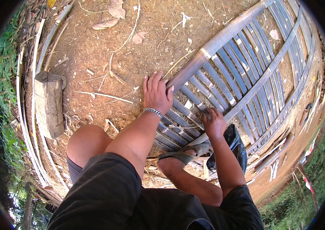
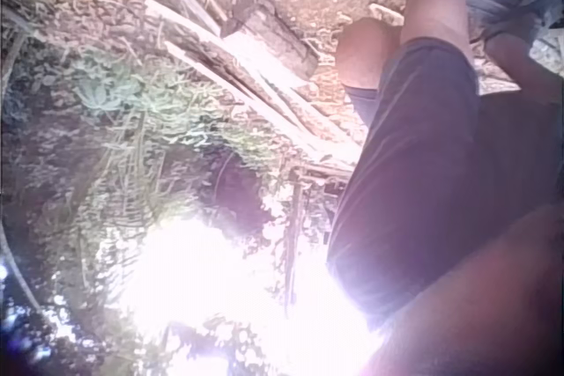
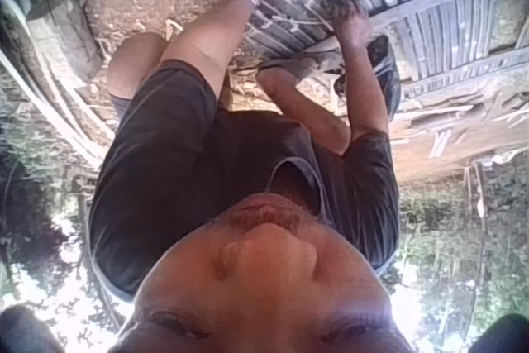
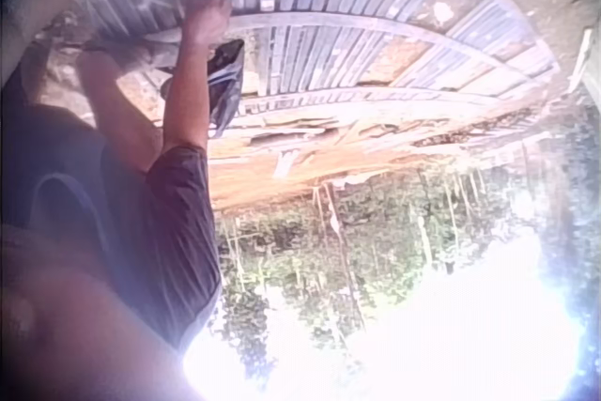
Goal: The person assembles a bamboo panel by aligning bamboo slats onto crossbeams and hammering them into place using a small mallet.
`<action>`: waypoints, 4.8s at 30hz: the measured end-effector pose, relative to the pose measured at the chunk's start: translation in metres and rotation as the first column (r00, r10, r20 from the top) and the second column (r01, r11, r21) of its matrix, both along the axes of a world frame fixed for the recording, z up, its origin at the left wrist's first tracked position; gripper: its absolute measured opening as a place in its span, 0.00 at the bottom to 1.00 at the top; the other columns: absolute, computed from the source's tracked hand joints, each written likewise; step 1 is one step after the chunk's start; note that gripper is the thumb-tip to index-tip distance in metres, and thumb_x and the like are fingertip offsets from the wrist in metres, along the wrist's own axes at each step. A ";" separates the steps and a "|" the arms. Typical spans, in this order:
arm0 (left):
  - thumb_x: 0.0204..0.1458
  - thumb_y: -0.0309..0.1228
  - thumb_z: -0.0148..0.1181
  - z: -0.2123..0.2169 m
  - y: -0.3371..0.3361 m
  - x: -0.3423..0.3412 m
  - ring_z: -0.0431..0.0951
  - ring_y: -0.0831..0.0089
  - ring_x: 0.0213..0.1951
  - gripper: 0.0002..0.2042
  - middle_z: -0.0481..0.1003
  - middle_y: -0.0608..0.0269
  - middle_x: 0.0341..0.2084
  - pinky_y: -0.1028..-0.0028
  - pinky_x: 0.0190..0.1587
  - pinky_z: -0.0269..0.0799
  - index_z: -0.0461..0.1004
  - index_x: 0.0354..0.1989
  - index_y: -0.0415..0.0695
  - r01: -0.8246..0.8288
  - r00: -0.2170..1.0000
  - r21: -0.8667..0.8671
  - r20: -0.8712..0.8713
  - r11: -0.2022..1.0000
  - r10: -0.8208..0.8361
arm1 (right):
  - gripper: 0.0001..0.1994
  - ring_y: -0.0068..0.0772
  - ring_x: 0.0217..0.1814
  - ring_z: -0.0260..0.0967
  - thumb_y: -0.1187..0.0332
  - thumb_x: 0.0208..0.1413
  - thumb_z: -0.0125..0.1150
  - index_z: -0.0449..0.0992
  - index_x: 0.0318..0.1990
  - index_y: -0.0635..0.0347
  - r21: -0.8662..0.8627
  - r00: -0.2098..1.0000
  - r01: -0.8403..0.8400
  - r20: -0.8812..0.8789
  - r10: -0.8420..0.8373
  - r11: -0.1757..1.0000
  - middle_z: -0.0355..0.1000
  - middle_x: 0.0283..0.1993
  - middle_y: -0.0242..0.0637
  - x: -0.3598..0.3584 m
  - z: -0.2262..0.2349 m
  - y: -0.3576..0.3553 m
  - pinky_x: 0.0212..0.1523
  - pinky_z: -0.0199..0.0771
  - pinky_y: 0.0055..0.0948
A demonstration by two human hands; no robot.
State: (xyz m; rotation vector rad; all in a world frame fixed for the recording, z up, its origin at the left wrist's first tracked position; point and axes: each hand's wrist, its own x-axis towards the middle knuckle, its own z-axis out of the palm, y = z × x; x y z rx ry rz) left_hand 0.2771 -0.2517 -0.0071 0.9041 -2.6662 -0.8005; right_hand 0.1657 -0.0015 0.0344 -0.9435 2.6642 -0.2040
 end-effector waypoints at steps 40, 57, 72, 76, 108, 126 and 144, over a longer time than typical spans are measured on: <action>0.59 0.45 0.59 0.011 0.000 -0.006 0.49 0.49 0.76 0.23 0.50 0.52 0.77 0.33 0.72 0.37 0.71 0.66 0.71 0.464 0.859 -0.078 0.286 0.883 -0.426 | 0.13 0.39 0.49 0.79 0.64 0.54 0.67 0.83 0.47 0.52 -0.041 0.998 -0.056 -0.042 0.055 0.998 0.81 0.48 0.33 0.002 -0.002 0.007 0.47 0.81 0.37; 0.59 0.42 0.61 0.009 -0.001 -0.005 0.51 0.49 0.76 0.20 0.53 0.52 0.75 0.32 0.72 0.39 0.76 0.62 0.70 0.455 0.874 -0.083 0.233 0.887 -0.426 | 0.14 0.39 0.50 0.78 0.65 0.53 0.68 0.83 0.47 0.54 -0.020 0.999 -0.052 0.003 0.053 0.998 0.80 0.49 0.33 0.003 0.000 0.005 0.48 0.80 0.37; 0.59 0.44 0.60 0.011 0.000 -0.005 0.51 0.50 0.76 0.19 0.53 0.52 0.76 0.33 0.73 0.39 0.78 0.60 0.70 0.449 0.874 -0.080 0.246 0.890 -0.419 | 0.13 0.41 0.49 0.78 0.65 0.53 0.68 0.83 0.46 0.54 -0.059 0.998 -0.061 -0.003 0.061 0.996 0.80 0.48 0.35 0.003 0.001 0.005 0.49 0.80 0.37; 0.59 0.44 0.60 0.009 0.001 -0.005 0.52 0.50 0.75 0.19 0.54 0.53 0.75 0.32 0.72 0.39 0.77 0.61 0.69 0.448 0.875 -0.076 0.241 0.891 -0.420 | 0.13 0.41 0.49 0.78 0.65 0.53 0.68 0.83 0.47 0.55 -0.053 0.998 -0.058 0.012 0.059 0.997 0.80 0.48 0.36 0.002 0.000 0.007 0.49 0.80 0.37; 0.57 0.30 0.58 -0.004 0.001 0.000 0.66 0.50 0.66 0.18 0.68 0.50 0.60 0.41 0.72 0.46 0.66 0.55 0.44 0.140 0.986 -0.034 -0.082 0.990 -0.142 | 0.03 0.22 0.37 0.75 0.75 0.59 0.66 0.79 0.36 0.65 -0.235 0.455 0.776 0.852 -0.261 0.586 0.79 0.36 0.35 0.015 -0.004 -0.131 0.40 0.75 0.23; 0.57 0.33 0.62 0.001 0.004 0.005 0.69 0.61 0.61 0.17 0.73 0.63 0.52 0.48 0.72 0.49 0.76 0.55 0.47 0.122 0.992 -0.065 -0.017 0.990 -0.123 | 0.12 0.22 0.37 0.73 0.73 0.63 0.63 0.80 0.50 0.70 -0.220 0.342 0.833 0.926 -0.161 0.507 0.78 0.38 0.32 0.027 0.026 -0.110 0.41 0.75 0.23; 0.61 0.42 0.58 -0.024 0.010 0.016 0.73 0.54 0.52 0.15 0.77 0.55 0.45 0.51 0.61 0.58 0.76 0.51 0.47 0.217 0.934 -0.031 -0.283 0.976 -0.217 | 0.06 0.49 0.45 0.78 0.66 0.52 0.68 0.87 0.36 0.52 -0.323 0.800 0.539 0.486 -0.353 0.778 0.81 0.42 0.41 0.049 0.014 -0.142 0.50 0.78 0.43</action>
